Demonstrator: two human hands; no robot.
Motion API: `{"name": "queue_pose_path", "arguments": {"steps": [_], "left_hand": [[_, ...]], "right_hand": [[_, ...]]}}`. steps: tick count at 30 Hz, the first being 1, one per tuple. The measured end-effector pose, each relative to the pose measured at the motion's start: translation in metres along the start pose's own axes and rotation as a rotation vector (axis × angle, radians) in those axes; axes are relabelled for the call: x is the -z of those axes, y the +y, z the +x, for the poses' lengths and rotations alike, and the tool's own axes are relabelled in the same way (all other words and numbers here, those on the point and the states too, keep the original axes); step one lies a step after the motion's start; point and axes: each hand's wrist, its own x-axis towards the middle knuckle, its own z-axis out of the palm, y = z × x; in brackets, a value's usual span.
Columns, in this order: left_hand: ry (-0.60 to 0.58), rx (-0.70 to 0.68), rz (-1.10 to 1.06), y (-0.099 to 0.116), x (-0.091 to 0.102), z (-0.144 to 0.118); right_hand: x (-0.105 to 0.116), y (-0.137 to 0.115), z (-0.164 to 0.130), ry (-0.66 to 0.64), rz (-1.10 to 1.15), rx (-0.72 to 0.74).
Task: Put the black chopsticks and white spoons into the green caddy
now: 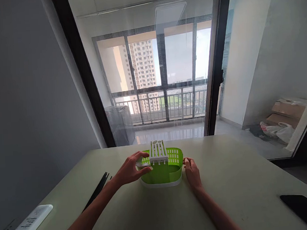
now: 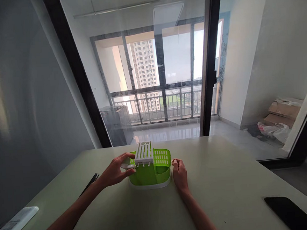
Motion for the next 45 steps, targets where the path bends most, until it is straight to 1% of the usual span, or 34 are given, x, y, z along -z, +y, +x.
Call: {"name": "queue_pose_path", "arguments": {"steps": [5, 7, 12, 15, 18, 20, 22, 23, 25, 28, 31, 32, 34, 35, 37, 39, 43, 45], "left_hand": [[0.03, -0.008, 0.037, -0.001, -0.009, 0.004], [0.024, -0.069, 0.093, -0.004, -0.011, 0.006], [-0.032, -0.267, 0.235, -0.014, -0.012, 0.01], [-0.025, -0.344, 0.282, -0.019, -0.013, 0.011], [0.013, -0.367, 0.257, -0.019, -0.011, 0.011], [0.057, -0.344, 0.218, -0.016, -0.007, 0.01], [0.118, -0.285, 0.167, -0.012, 0.0, 0.01], [0.158, -0.23, 0.129, -0.01, 0.004, 0.01], [0.27, -0.069, 0.016, -0.006, 0.014, 0.01], [0.509, 0.215, -0.19, -0.005, 0.031, 0.011], [0.73, 0.425, -0.336, -0.013, 0.047, 0.011], [0.782, 0.486, -0.379, -0.018, 0.052, 0.009], [0.824, 0.603, -0.45, -0.031, 0.058, 0.002], [0.807, 0.658, -0.469, -0.039, 0.06, -0.003], [0.706, 0.753, -0.458, -0.054, 0.061, -0.016], [0.544, 0.811, -0.422, -0.068, 0.061, -0.03], [0.166, 0.847, -0.321, -0.093, 0.057, -0.057], [0.019, 0.874, -0.232, -0.103, 0.054, -0.067]], "right_hand": [[0.0, 0.0, 0.0, 0.001, -0.001, -0.003], [0.0, 0.0, 0.0, 0.002, -0.001, -0.002], [0.0, 0.003, 0.001, -0.007, 0.005, 0.006], [0.0, 0.004, 0.002, -0.007, 0.01, 0.012], [-0.001, 0.004, 0.002, -0.003, 0.014, 0.016], [-0.001, 0.004, 0.002, 0.0, 0.014, 0.015], [-0.001, 0.003, 0.002, 0.002, 0.015, 0.014], [-0.001, 0.003, 0.002, 0.002, 0.016, 0.014], [-0.001, 0.003, 0.002, 0.002, 0.016, 0.015], [-0.001, 0.002, 0.002, 0.009, 0.014, 0.012], [-0.002, 0.002, 0.002, 0.014, 0.013, 0.011], [-0.002, 0.002, 0.001, 0.015, 0.013, 0.011], [-0.003, 0.002, 0.001, 0.015, 0.012, 0.011], [-0.003, 0.002, 0.001, 0.014, 0.012, 0.011], [-0.003, 0.001, 0.001, 0.009, 0.011, 0.011], [-0.002, 0.001, 0.0, 0.004, 0.009, 0.011], [-0.001, 0.001, 0.0, 0.006, 0.0, 0.007], [-0.001, 0.001, 0.0, 0.005, -0.006, 0.006]]}}
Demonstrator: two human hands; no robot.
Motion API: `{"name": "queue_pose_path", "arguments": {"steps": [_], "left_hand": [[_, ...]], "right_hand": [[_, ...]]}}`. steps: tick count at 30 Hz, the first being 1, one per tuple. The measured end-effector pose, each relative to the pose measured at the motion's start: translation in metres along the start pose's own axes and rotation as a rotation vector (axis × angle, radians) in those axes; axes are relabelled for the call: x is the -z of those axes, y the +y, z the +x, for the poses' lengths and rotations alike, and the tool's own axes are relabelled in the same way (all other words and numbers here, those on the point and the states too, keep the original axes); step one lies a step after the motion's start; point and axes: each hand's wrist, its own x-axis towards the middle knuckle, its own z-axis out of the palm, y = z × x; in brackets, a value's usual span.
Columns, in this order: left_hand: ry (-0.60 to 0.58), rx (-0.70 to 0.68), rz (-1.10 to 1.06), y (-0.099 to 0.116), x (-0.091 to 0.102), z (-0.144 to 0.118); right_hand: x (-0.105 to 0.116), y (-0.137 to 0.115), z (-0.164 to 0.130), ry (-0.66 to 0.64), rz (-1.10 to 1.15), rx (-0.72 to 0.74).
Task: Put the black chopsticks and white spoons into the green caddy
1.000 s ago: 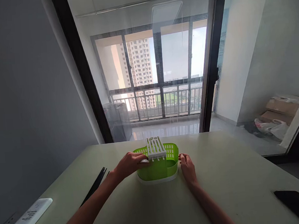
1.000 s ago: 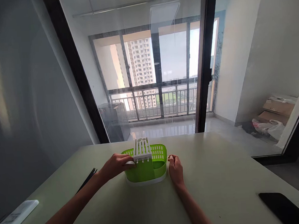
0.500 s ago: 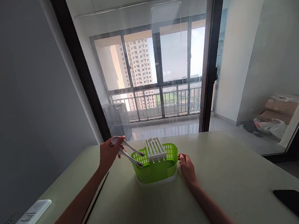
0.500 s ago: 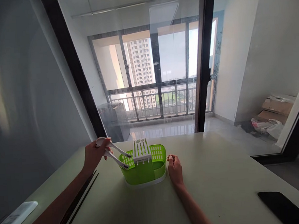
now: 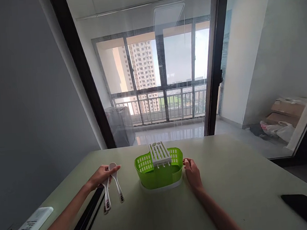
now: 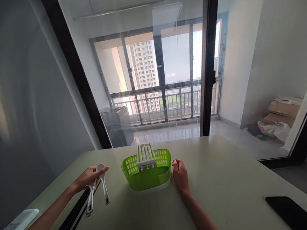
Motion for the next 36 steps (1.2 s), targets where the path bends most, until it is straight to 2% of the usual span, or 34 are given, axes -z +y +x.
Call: {"name": "queue_pose_path", "arguments": {"steps": [5, 10, 12, 15, 19, 26, 36], "left_hand": [[-0.121, 0.072, 0.096, -0.023, -0.007, 0.006], [-0.147, -0.001, 0.162, -0.031, -0.015, 0.012], [-0.114, -0.075, 0.24, -0.032, -0.017, 0.013], [-0.001, -0.175, 0.415, -0.033, -0.022, 0.016], [0.117, -0.238, 0.59, -0.031, -0.031, 0.017], [0.156, -0.203, 0.734, -0.027, -0.041, 0.011], [0.186, -0.306, 0.941, -0.02, -0.043, 0.01]], "right_hand": [[-0.001, 0.001, 0.001, -0.01, -0.009, 0.005], [-0.001, 0.001, 0.001, -0.011, -0.014, 0.011], [-0.001, 0.001, 0.001, -0.011, -0.015, 0.013], [-0.001, 0.0, 0.001, -0.018, -0.016, 0.017], [-0.001, 0.0, 0.002, -0.021, -0.026, 0.025], [0.0, 0.001, 0.001, -0.028, -0.043, 0.031], [-0.001, 0.003, 0.002, -0.038, -0.046, 0.047]]}}
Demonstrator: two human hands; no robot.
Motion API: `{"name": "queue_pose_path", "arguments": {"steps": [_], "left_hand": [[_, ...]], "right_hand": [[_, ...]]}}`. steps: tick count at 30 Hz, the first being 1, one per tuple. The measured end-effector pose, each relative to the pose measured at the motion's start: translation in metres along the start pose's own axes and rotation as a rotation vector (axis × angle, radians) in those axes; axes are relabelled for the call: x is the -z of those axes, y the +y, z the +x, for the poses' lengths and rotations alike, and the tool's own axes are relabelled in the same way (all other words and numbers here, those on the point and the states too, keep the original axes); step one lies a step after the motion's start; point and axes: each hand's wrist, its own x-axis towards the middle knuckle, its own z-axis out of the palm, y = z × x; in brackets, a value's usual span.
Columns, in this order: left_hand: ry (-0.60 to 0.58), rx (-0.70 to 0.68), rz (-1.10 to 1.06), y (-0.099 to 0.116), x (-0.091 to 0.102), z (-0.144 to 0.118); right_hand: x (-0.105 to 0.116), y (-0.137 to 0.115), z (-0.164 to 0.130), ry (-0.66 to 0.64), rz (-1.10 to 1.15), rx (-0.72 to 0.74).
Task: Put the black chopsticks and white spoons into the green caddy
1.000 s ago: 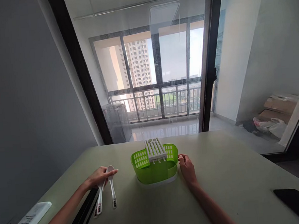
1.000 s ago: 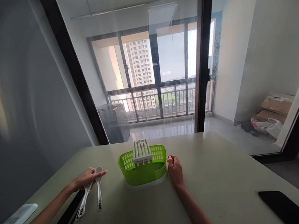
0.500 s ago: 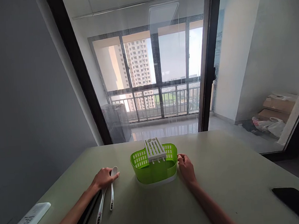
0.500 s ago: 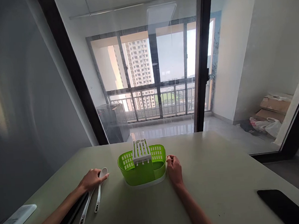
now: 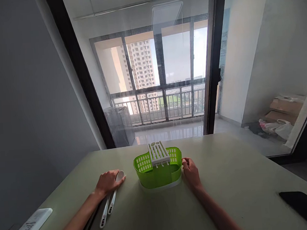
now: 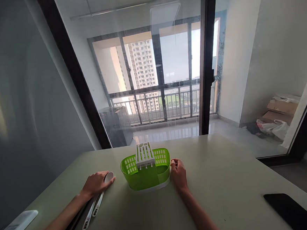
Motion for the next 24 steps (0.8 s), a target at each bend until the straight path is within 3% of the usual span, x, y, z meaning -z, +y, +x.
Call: {"name": "queue_pose_path", "arguments": {"steps": [4, 8, 11, 15, 17, 19, 21, 24], "left_hand": [[0.062, -0.048, 0.042, 0.0, -0.001, 0.003], [0.334, -0.144, -0.031, 0.015, 0.005, 0.01], [0.583, -0.175, -0.228, 0.05, 0.026, 0.014], [0.861, -0.09, -0.562, 0.12, 0.077, 0.001], [0.881, -0.172, -0.614, 0.156, 0.101, -0.016], [0.823, -0.325, -0.55, 0.186, 0.114, -0.032], [0.705, -0.451, -0.443, 0.209, 0.112, -0.044], [0.615, -0.523, -0.343, 0.224, 0.092, -0.045]], "right_hand": [[-0.001, 0.0, 0.0, 0.001, -0.005, -0.001], [-0.001, -0.002, 0.0, 0.008, -0.008, 0.004], [0.0, -0.004, 0.0, 0.013, -0.01, 0.006], [0.001, -0.003, 0.0, 0.015, -0.012, 0.0], [0.002, -0.004, -0.001, 0.011, -0.011, -0.005], [0.003, -0.004, -0.001, 0.009, -0.006, -0.007], [0.003, -0.004, -0.001, 0.009, 0.0, -0.01], [0.003, -0.005, -0.001, 0.004, 0.007, -0.016]]}}
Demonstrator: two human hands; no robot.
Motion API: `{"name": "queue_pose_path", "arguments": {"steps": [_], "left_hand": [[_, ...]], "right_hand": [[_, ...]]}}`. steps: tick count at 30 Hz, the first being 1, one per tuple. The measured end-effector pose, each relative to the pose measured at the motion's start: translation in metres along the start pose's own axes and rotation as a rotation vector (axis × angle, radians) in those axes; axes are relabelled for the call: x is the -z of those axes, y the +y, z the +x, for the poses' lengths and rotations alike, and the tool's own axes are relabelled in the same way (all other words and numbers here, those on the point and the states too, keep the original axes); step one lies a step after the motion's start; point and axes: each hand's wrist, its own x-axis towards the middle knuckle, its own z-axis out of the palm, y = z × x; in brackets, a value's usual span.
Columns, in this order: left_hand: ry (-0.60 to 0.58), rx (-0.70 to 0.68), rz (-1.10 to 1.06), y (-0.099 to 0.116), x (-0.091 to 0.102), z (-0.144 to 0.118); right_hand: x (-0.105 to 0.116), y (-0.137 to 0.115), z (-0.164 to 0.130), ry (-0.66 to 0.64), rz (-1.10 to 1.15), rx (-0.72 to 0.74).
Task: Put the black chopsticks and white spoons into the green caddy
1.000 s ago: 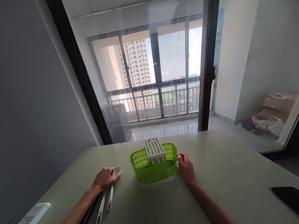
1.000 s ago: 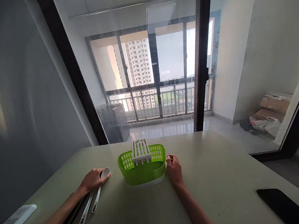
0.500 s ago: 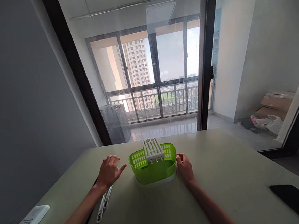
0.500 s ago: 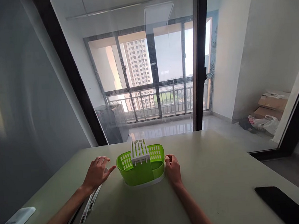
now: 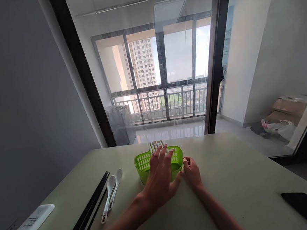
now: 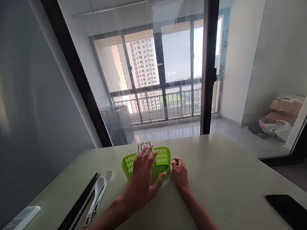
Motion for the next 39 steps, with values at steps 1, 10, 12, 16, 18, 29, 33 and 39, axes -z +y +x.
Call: {"name": "queue_pose_path", "arguments": {"steps": [1, 10, 12, 16, 18, 29, 33, 39], "left_hand": [[-0.017, -0.014, 0.017, -0.003, -0.007, -0.002], [0.011, 0.001, 0.085, -0.092, -0.016, 0.006], [0.052, 0.047, 0.056, -0.122, -0.013, 0.006], [0.063, 0.197, 0.073, -0.177, -0.003, -0.001], [0.065, 0.255, 0.091, -0.198, 0.005, -0.008], [0.094, 0.302, 0.211, -0.255, 0.038, -0.038], [0.089, 0.323, 0.246, -0.26, 0.041, -0.04], [0.152, 0.22, 0.206, -0.207, 0.017, -0.048]], "right_hand": [[0.0, 0.0, 0.0, -0.001, 0.001, -0.001], [-0.003, 0.001, 0.0, 0.009, 0.017, -0.018], [-0.003, 0.001, 0.0, 0.01, 0.019, -0.022], [-0.002, 0.0, 0.001, 0.005, 0.022, -0.022], [-0.002, 0.0, 0.0, 0.003, 0.025, -0.018], [-0.002, -0.007, -0.001, -0.012, 0.031, -0.019], [-0.002, -0.007, -0.001, -0.013, 0.027, -0.014], [-0.003, -0.009, -0.003, -0.025, 0.01, 0.001]]}}
